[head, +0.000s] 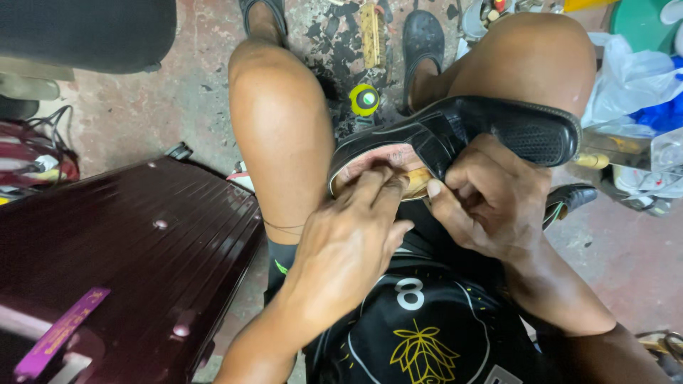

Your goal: The person sits on the floor and sews a black shoe using a curved awl and thread. They repeatedly pierce the sole and upper, pull the thread through, and tighten stitches along the shoe's edge.

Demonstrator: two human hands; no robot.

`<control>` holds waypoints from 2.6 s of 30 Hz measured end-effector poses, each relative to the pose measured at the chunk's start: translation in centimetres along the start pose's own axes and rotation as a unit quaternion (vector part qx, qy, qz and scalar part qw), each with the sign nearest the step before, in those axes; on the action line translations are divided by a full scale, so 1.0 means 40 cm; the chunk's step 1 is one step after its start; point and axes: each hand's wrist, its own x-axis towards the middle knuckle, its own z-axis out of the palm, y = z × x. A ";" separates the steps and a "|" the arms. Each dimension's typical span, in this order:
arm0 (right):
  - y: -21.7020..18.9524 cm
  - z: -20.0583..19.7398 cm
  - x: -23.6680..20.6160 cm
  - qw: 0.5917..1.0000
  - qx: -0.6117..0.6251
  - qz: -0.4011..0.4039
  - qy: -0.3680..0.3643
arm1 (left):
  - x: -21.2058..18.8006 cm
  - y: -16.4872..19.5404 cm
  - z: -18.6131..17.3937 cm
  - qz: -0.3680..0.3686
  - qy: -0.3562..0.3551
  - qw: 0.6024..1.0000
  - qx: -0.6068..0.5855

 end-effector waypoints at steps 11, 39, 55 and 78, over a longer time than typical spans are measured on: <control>0.024 -0.016 0.007 1.000 -0.022 -0.009 -0.014 | -0.007 -0.030 0.024 -0.091 -0.020 0.991 -0.095; 0.081 -0.094 -0.023 0.993 -0.044 -0.094 -0.048 | 0.140 -0.065 0.243 -0.164 -0.192 0.954 -0.163; 0.220 -0.299 -0.024 0.951 -0.275 0.009 -0.139 | 0.146 -0.113 0.294 -0.301 -0.391 0.869 -0.037; 0.446 -0.359 -0.198 0.960 0.150 0.098 -0.216 | 0.182 -0.135 0.289 -0.244 -0.387 0.873 -0.170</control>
